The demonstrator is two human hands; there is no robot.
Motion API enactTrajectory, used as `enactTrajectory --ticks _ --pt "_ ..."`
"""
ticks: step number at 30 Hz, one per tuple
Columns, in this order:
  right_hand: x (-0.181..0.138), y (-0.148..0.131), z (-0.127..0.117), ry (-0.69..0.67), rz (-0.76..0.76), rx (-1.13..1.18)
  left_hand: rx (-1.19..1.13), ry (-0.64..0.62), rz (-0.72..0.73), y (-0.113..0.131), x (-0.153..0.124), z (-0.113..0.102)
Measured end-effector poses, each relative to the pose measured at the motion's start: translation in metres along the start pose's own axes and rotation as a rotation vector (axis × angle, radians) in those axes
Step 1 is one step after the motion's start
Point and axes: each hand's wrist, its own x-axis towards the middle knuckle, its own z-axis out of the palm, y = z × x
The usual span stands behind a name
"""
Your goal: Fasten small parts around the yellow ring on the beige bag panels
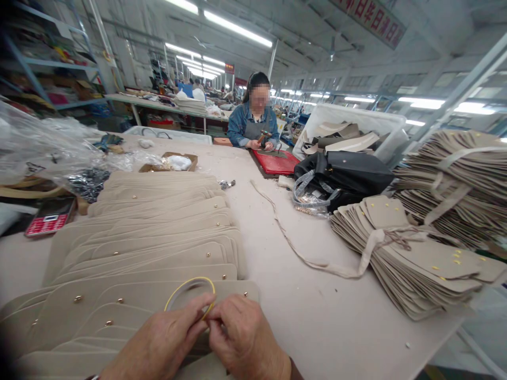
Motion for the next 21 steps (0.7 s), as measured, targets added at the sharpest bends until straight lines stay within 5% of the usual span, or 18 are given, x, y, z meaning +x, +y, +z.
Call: enactTrajectory --ticks 8,15,21 --pt "-0.004 -0.004 0.006 0.124 0.111 -0.034 0.132 0.034 0.021 0.003 0.000 0.000" --pt "-0.004 0.001 -0.004 0.085 0.761 0.342 0.124 0.140 0.115 0.022 0.006 -0.002" --pt "-0.037 0.029 -0.026 -0.002 0.964 0.498 0.247 -0.129 -0.045 0.022 0.009 0.010"
